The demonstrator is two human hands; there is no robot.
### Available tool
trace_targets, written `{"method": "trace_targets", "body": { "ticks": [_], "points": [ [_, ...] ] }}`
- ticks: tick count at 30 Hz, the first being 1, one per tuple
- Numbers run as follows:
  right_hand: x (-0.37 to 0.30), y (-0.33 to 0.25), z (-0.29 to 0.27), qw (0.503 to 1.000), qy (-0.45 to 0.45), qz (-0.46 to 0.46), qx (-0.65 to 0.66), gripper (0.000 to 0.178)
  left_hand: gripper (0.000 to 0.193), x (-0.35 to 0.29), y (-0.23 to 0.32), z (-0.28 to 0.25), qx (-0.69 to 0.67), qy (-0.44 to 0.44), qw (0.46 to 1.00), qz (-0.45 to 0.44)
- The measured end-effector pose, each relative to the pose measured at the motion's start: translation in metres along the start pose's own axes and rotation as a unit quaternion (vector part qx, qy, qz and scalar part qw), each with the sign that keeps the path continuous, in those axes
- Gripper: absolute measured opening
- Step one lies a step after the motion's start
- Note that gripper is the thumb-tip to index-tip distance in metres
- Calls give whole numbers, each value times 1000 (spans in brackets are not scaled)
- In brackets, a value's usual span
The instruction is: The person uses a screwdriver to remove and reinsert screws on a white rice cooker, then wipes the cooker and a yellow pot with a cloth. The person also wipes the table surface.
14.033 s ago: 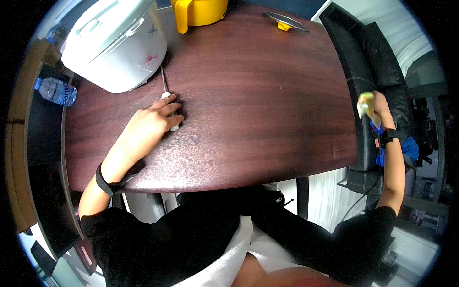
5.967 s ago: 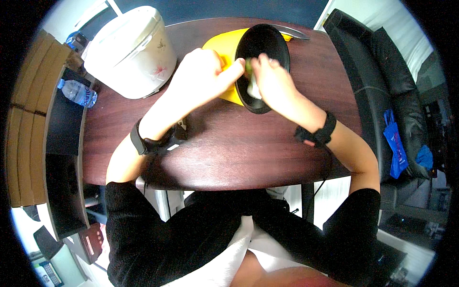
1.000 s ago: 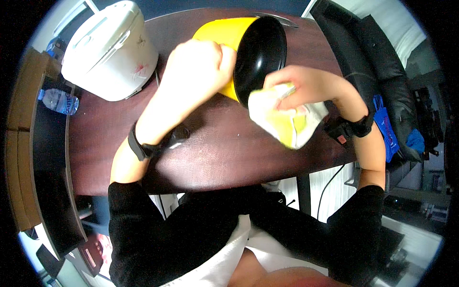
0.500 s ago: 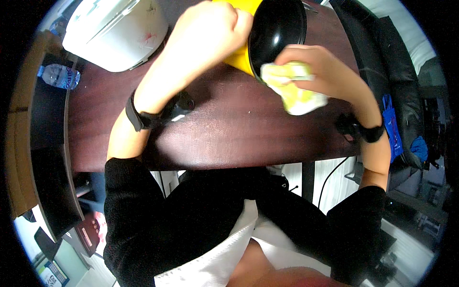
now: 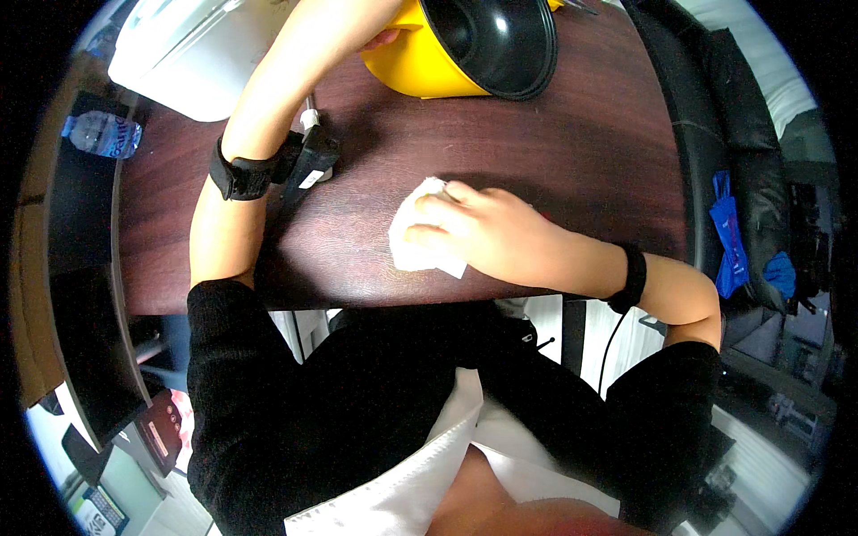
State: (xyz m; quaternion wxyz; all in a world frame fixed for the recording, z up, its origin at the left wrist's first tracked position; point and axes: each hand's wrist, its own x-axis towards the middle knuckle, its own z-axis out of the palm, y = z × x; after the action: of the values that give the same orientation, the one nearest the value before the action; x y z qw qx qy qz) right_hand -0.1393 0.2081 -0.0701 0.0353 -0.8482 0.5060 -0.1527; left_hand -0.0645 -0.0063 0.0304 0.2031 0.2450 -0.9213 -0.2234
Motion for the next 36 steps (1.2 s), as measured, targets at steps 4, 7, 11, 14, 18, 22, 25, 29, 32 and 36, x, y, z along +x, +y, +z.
{"method": "trace_targets", "body": {
  "ticks": [4, 7, 11, 14, 18, 22, 25, 29, 32, 36],
  "points": [
    [-56, 42, -32, 988, -60, 141, 30, 28, 32, 1, -9, 3, -9, 15, 999, -30],
    [-199, 136, -84, 907, -18, 394, -148, 30, 33, 1, -7, 0, -10, 17, 999, -25],
    [-369, 192, -154, 735, -65, 597, -315, 39, 34, 7, 9, -2, -111, -28, 991, -72],
    [-280, 182, -146, 809, 31, 511, -289, 41, 35, -1, -1, -8, -100, -13, 994, -48],
    [-121, 106, -101, 923, 87, 342, -153, 43, 36, 7, -21, 9, -47, 48, 997, -44],
    [-39, 9, -42, 989, 0, 150, -10, 30, 39, -2, 8, 8, -129, 68, 984, -106],
    [-39, -13, -19, 992, -94, 72, -38, 32, 43, -3, 7, -5, -127, 52, 982, -127],
    [-133, 67, -43, 951, -13, 256, -171, 29, 47, -2, 8, -5, -119, 33, 986, -110],
    [-224, 127, -98, 863, -66, 433, -252, 30, 47, 2, -9, -1, -87, 30, 995, -31],
    [-271, 157, -99, 833, -24, 490, -256, 32, 46, 3, 0, -1, -76, 6, 997, -16]
  ]
}}
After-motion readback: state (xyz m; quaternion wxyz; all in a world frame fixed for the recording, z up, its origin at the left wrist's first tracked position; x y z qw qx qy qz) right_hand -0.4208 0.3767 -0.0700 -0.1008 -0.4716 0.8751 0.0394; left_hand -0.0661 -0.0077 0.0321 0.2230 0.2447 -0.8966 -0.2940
